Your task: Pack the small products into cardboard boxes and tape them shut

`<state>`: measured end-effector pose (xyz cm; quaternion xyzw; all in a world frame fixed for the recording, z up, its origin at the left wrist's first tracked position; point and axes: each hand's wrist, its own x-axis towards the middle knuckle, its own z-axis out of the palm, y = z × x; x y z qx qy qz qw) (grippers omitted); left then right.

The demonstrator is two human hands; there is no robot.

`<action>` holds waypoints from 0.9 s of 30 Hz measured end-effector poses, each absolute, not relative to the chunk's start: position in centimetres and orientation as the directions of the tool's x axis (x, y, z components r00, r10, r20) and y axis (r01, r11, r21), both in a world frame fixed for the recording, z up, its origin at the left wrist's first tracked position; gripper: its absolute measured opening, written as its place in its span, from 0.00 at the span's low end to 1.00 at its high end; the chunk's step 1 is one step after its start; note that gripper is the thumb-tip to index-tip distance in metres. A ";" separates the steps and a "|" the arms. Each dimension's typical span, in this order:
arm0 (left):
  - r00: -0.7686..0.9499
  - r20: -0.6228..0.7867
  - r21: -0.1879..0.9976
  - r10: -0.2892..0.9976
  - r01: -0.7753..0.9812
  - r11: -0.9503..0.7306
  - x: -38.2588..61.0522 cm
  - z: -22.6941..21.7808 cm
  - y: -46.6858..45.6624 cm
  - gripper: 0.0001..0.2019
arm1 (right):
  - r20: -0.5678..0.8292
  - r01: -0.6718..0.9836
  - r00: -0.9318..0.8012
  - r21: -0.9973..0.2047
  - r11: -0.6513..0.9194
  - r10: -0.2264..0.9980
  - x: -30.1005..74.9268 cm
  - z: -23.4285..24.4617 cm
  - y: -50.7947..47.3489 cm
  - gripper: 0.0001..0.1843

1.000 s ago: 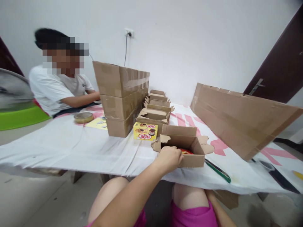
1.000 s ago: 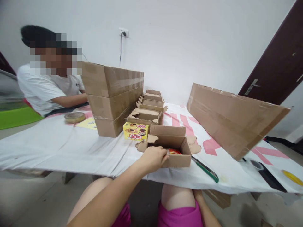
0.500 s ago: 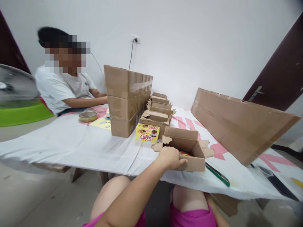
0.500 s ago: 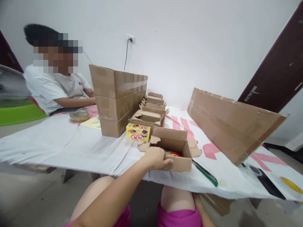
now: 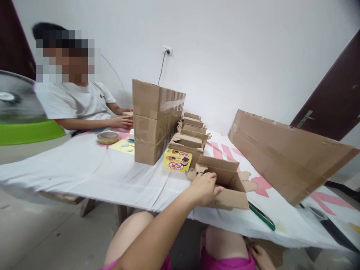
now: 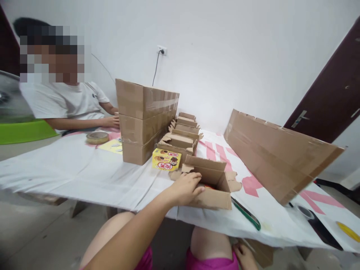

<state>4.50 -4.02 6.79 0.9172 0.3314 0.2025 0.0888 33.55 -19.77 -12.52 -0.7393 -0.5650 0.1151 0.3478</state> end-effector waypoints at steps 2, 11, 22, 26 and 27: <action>0.685 0.310 0.276 0.660 0.599 -0.752 4.2 6.9 -3.9 0.23 | 0.208 0.750 0.345 -0.647 -0.136 0.915 34.1 -12.6 -20.3 0.27; 0.661 0.266 0.161 0.702 0.687 -0.709 6.3 5.3 -4.9 0.13 | 0.536 0.779 0.178 -0.589 0.215 0.825 30.9 2.8 -17.2 0.21; 0.658 0.320 0.156 0.682 0.673 -0.723 5.7 4.4 -6.1 0.13 | -0.124 0.912 -0.343 -0.282 0.299 0.931 25.2 6.8 -1.7 0.08; 0.638 0.404 0.168 0.656 0.653 -0.738 5.4 3.9 -6.2 0.13 | -0.081 0.925 -0.331 -0.226 0.306 0.940 24.8 6.6 -1.7 0.07; 0.640 0.411 0.174 0.649 0.644 -0.745 5.3 3.9 -6.2 0.13 | -0.043 0.931 -0.316 -0.207 0.301 0.948 24.8 6.8 -2.0 0.07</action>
